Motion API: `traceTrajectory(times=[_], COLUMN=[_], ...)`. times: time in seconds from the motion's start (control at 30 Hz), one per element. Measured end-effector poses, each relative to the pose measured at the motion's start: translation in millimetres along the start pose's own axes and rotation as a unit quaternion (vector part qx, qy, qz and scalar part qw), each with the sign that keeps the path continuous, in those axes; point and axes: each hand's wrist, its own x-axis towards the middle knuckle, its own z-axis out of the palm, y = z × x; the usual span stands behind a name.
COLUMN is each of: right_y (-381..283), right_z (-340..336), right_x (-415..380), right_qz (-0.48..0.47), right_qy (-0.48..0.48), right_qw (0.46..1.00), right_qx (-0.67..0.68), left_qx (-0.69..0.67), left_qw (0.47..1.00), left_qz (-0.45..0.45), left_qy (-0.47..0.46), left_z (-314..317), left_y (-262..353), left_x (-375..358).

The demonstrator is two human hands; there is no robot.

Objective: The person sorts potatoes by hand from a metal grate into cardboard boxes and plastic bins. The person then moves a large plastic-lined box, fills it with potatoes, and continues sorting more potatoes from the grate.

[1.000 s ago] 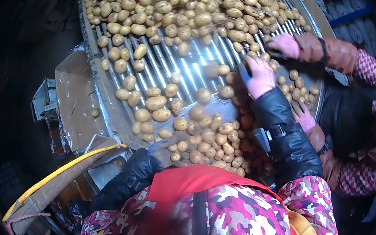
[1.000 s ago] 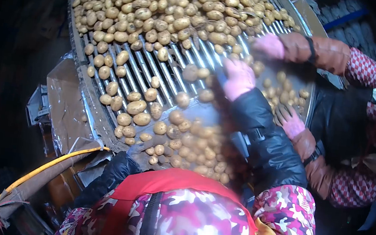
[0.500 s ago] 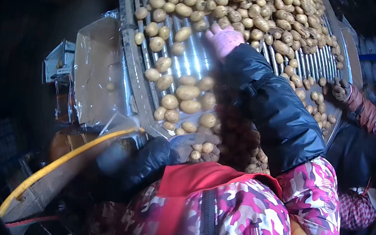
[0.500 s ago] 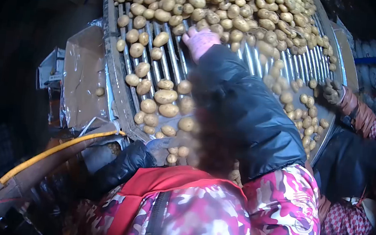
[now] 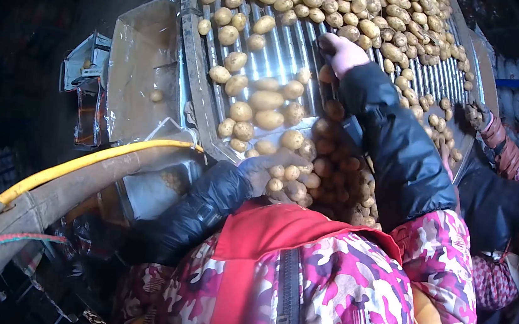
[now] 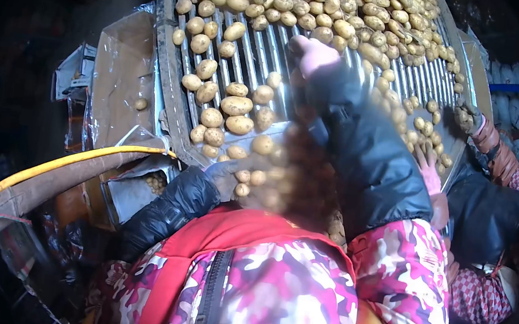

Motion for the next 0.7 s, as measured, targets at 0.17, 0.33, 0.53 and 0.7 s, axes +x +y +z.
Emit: traceTrajectory(times=[0.17,0.33,0.53,0.7], right_y=[-32,-74,-43,-40], right_z=[-13,-4,34,49], right_x=[-108,-164,-67,-73], right_qz=[-0.08,-0.191,-0.194,-0.18], right_qy=[0.142,-0.128,0.006,-0.044], right_qw=[0.985,0.968,0.961,0.95], right_qx=[0.049,0.105,-0.197,-0.252], left_qx=[-0.1,-0.173,-0.223,-0.184], left_qw=[0.994,0.973,0.969,0.978], left_qz=[-0.028,0.026,0.05,0.088], left_qy=[0.043,0.148,0.092,0.041], left_z=[12,16,-21,-23], left_y=[6,0,-18,-20], left_x=[11,13,1,-3])
